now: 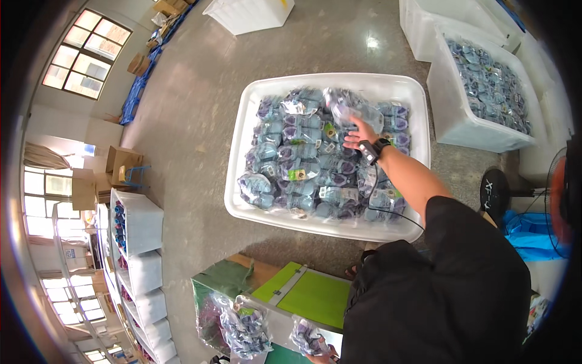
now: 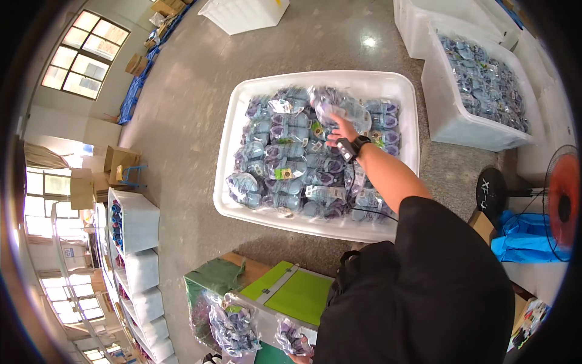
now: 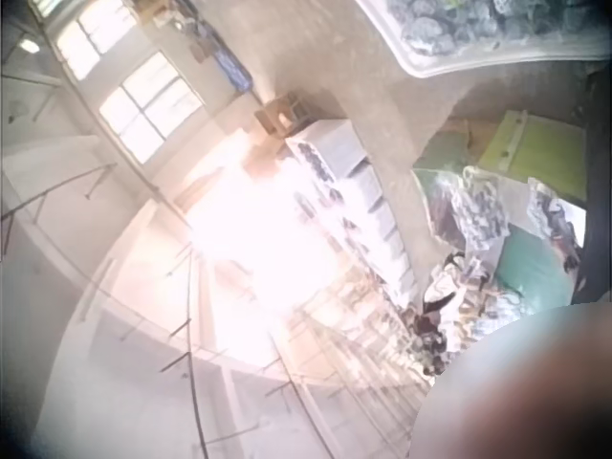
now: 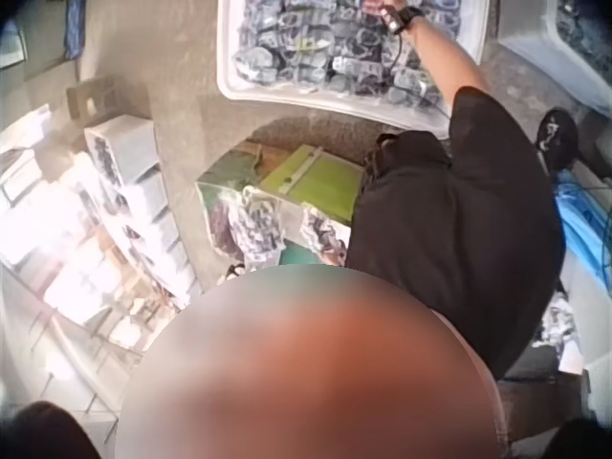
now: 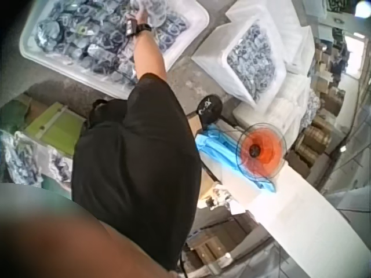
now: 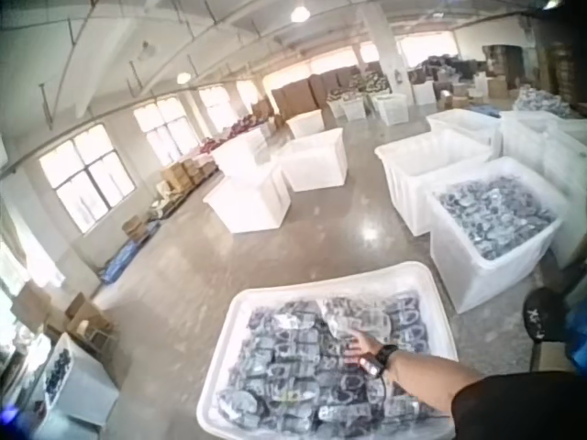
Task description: The person repeatedly picks up packaged pairs of slippers from a large white bin and places them onto a green conveyor belt. The camera is head-mounted and moves erratically, causing significant motion blur. Other workers are visible in the background performing similar tasks.
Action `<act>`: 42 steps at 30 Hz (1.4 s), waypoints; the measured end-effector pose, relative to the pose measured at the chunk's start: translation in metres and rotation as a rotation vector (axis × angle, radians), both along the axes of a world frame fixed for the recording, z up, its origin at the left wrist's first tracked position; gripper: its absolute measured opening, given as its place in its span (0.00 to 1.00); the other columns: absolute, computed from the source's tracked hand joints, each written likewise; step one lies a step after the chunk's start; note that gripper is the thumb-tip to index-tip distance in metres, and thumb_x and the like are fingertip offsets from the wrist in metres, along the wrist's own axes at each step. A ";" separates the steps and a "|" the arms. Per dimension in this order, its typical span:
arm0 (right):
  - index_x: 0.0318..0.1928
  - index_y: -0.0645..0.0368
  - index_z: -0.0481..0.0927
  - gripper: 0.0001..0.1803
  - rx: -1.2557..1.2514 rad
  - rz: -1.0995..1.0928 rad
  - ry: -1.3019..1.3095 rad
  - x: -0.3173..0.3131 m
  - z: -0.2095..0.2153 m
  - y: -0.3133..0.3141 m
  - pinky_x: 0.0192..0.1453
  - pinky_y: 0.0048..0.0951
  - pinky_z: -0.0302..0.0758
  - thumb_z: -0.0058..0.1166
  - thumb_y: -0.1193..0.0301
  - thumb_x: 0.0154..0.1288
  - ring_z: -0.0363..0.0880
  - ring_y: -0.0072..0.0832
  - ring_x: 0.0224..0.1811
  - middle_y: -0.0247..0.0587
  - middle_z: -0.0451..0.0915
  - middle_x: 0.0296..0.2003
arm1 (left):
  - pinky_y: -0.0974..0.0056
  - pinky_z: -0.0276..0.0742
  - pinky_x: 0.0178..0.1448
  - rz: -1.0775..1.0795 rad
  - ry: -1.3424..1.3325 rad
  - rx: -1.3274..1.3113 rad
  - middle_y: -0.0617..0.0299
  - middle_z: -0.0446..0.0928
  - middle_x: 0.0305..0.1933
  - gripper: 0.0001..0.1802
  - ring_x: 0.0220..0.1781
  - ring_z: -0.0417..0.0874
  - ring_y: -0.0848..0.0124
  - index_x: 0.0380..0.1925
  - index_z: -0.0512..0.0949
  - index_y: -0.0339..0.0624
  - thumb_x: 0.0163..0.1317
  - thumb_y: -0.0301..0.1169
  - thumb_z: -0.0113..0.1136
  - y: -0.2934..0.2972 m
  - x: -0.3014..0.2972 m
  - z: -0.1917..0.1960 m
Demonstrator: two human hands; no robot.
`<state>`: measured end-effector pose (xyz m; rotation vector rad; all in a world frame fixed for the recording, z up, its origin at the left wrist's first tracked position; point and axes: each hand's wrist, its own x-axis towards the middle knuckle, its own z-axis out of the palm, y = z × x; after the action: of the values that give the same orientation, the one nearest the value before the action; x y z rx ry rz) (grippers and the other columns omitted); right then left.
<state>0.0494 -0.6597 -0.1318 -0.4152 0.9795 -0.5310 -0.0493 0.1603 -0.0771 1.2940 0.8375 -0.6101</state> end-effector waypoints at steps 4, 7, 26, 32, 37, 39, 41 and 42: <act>0.48 0.67 0.72 0.25 -0.009 0.356 0.030 0.038 -0.017 0.027 0.34 0.42 0.84 0.60 0.58 0.64 0.83 0.41 0.31 0.53 0.80 0.38 | 0.40 0.73 0.49 -0.075 -0.061 -0.002 0.62 0.75 0.57 0.39 0.60 0.73 0.61 0.58 0.72 0.43 0.58 0.62 0.45 -0.032 0.005 0.027; 0.43 0.64 0.76 0.22 0.105 0.629 0.022 0.038 -0.022 0.081 0.32 0.39 0.84 0.59 0.55 0.67 0.84 0.36 0.30 0.48 0.82 0.33 | 0.50 0.75 0.60 0.052 -0.138 -0.038 0.51 0.72 0.62 0.31 0.60 0.76 0.55 0.60 0.70 0.43 0.57 0.44 0.53 -0.099 0.041 0.044; 0.76 0.64 0.42 0.64 -0.394 1.254 -0.163 -0.061 0.066 0.199 0.72 0.32 0.61 0.76 0.59 0.51 0.59 0.32 0.71 0.50 0.60 0.69 | 0.67 0.72 0.57 -0.813 -0.360 -0.122 0.54 0.64 0.70 0.41 0.59 0.74 0.69 0.76 0.46 0.41 0.67 0.26 0.55 -0.387 0.126 0.118; 0.69 0.68 0.58 0.50 -0.217 0.942 -0.120 -0.055 0.045 0.156 0.66 0.32 0.69 0.72 0.63 0.52 0.71 0.32 0.62 0.49 0.72 0.60 | 0.69 0.76 0.49 -0.843 -0.273 -0.032 0.56 0.74 0.59 0.32 0.53 0.78 0.70 0.72 0.57 0.37 0.71 0.32 0.54 -0.331 0.120 0.107; 0.41 0.62 0.80 0.15 -0.164 0.469 -0.079 -0.031 0.011 0.056 0.35 0.27 0.78 0.62 0.65 0.59 0.82 0.24 0.37 0.37 0.81 0.35 | 0.66 0.80 0.43 -0.798 -0.231 0.449 0.53 0.79 0.52 0.27 0.47 0.82 0.66 0.66 0.66 0.36 0.72 0.38 0.53 -0.210 0.085 0.084; 0.40 0.61 0.79 0.13 -0.086 0.293 0.017 -0.020 -0.005 0.026 0.29 0.29 0.79 0.61 0.64 0.61 0.82 0.25 0.30 0.37 0.79 0.32 | 0.66 0.82 0.42 -0.595 -0.065 0.423 0.52 0.80 0.49 0.25 0.45 0.82 0.68 0.61 0.69 0.30 0.70 0.34 0.56 -0.151 0.050 0.079; 0.43 0.61 0.77 0.15 -0.040 0.157 -0.004 -0.006 -0.028 0.015 0.27 0.33 0.81 0.61 0.63 0.61 0.83 0.29 0.27 0.42 0.78 0.34 | 0.64 0.82 0.38 -0.476 0.155 0.525 0.53 0.80 0.50 0.27 0.46 0.83 0.65 0.62 0.69 0.34 0.69 0.40 0.58 -0.103 0.012 0.075; 0.44 0.61 0.76 0.17 -0.023 0.192 0.114 -0.004 -0.040 0.011 0.28 0.34 0.82 0.62 0.63 0.61 0.83 0.30 0.27 0.44 0.78 0.36 | 0.61 0.82 0.44 -0.475 0.198 0.460 0.51 0.78 0.54 0.27 0.49 0.83 0.62 0.64 0.68 0.37 0.70 0.40 0.55 -0.081 -0.012 0.084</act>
<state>0.0459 -0.6490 -0.1715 -0.5586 1.0310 -0.3484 -0.0611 0.0795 0.0073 1.9018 0.8655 -0.9698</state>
